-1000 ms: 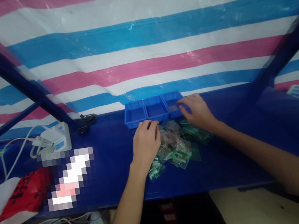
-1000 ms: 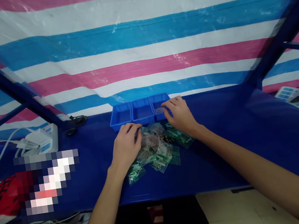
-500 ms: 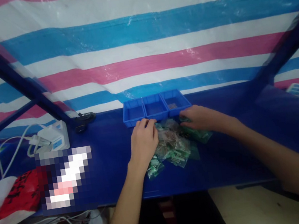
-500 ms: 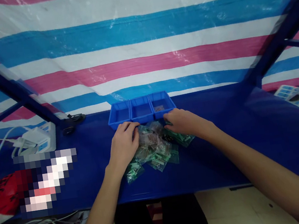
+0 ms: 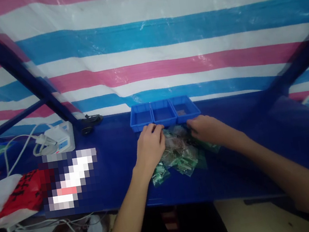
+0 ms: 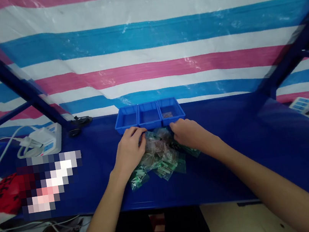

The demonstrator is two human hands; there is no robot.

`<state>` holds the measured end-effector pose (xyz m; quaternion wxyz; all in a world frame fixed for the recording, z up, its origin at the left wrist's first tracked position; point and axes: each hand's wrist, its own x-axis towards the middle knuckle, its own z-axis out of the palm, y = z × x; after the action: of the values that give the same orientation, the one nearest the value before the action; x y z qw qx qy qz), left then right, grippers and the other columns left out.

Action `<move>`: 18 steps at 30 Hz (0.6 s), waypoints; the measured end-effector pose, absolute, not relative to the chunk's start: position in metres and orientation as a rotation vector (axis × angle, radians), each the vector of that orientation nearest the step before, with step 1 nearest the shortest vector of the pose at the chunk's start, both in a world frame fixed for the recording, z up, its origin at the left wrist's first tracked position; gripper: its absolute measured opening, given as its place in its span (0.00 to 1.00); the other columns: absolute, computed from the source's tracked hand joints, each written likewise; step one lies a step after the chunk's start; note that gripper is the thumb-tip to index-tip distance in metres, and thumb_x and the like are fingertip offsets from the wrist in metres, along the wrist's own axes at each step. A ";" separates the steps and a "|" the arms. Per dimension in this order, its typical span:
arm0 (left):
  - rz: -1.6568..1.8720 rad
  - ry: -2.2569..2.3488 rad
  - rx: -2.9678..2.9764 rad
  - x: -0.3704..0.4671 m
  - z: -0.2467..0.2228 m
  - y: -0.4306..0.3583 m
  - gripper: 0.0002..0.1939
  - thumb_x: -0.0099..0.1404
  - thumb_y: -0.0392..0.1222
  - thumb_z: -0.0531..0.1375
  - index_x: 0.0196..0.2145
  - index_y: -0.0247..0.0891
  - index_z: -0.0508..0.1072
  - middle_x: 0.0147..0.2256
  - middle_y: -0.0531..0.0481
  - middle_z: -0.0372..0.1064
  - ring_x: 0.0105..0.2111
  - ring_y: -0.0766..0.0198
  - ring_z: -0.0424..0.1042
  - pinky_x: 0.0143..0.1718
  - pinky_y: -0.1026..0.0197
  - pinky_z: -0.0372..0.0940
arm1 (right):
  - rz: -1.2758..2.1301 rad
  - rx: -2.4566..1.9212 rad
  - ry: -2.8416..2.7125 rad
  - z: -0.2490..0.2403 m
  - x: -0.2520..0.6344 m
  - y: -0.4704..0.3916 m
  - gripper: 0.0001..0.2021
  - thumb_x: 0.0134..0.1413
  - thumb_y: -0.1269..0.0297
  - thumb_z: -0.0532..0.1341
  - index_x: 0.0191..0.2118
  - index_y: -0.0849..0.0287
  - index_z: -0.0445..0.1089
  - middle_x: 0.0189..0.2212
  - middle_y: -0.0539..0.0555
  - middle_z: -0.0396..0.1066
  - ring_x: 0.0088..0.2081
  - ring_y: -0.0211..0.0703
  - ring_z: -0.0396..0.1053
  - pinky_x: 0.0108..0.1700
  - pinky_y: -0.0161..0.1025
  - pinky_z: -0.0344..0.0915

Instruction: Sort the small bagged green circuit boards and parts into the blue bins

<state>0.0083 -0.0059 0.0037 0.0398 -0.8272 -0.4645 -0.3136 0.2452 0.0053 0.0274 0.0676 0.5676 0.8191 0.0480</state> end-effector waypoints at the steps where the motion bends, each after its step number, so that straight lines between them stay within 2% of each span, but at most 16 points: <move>1: -0.967 -1.418 -2.536 0.008 0.003 -0.006 0.12 0.73 0.35 0.53 0.50 0.37 0.72 0.43 0.44 0.70 0.46 0.53 0.70 0.45 0.52 0.70 | 0.182 1.723 2.441 0.029 0.242 0.003 0.12 0.62 0.70 0.51 0.45 0.63 0.70 0.35 0.64 0.75 0.36 0.55 0.76 0.35 0.42 0.64; 4: -0.982 -1.402 -2.538 0.008 0.003 -0.005 0.12 0.73 0.35 0.53 0.50 0.36 0.72 0.43 0.44 0.70 0.45 0.54 0.70 0.44 0.52 0.70 | 0.286 1.746 2.405 0.035 0.236 -0.003 0.14 0.63 0.73 0.49 0.48 0.62 0.69 0.32 0.63 0.75 0.34 0.57 0.76 0.32 0.41 0.62; 8: -1.002 -1.395 -2.527 0.008 0.003 -0.006 0.11 0.73 0.35 0.53 0.48 0.36 0.73 0.42 0.44 0.70 0.45 0.54 0.70 0.44 0.52 0.70 | 0.439 1.828 2.430 0.043 0.236 -0.008 0.16 0.60 0.77 0.50 0.50 0.62 0.68 0.31 0.63 0.76 0.30 0.52 0.75 0.29 0.39 0.58; 11: -1.034 -1.358 -2.539 0.008 0.005 -0.007 0.12 0.73 0.35 0.52 0.50 0.37 0.72 0.42 0.43 0.69 0.45 0.54 0.70 0.44 0.52 0.70 | 0.552 1.953 2.529 0.048 0.240 -0.010 0.15 0.60 0.77 0.50 0.48 0.62 0.68 0.33 0.63 0.76 0.29 0.50 0.73 0.28 0.38 0.56; 13: -1.067 -1.290 -2.571 0.009 0.008 -0.009 0.14 0.74 0.35 0.52 0.54 0.38 0.69 0.44 0.43 0.69 0.46 0.54 0.70 0.45 0.52 0.70 | 0.564 2.057 2.698 0.050 0.240 -0.011 0.15 0.62 0.74 0.49 0.48 0.60 0.69 0.37 0.63 0.77 0.32 0.51 0.73 0.29 0.39 0.58; 15: -1.073 -1.178 -2.623 0.011 0.011 -0.011 0.17 0.73 0.37 0.53 0.58 0.39 0.66 0.48 0.42 0.68 0.48 0.53 0.69 0.47 0.51 0.70 | 0.462 2.138 2.930 0.050 0.238 -0.012 0.14 0.66 0.70 0.48 0.49 0.58 0.69 0.40 0.62 0.77 0.36 0.50 0.73 0.33 0.40 0.62; 18: -1.007 -1.022 -2.681 0.012 0.014 -0.012 0.19 0.72 0.39 0.55 0.59 0.41 0.64 0.53 0.40 0.65 0.50 0.52 0.68 0.48 0.49 0.70 | 0.008 2.224 3.201 0.043 0.230 -0.011 0.12 0.69 0.64 0.50 0.45 0.56 0.70 0.35 0.57 0.76 0.33 0.46 0.72 0.35 0.39 0.64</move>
<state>0.0124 -0.0123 0.0136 0.0506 -0.8806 -0.3356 -0.3306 0.2303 -0.0110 0.0426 -0.3691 0.5303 0.7632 0.0019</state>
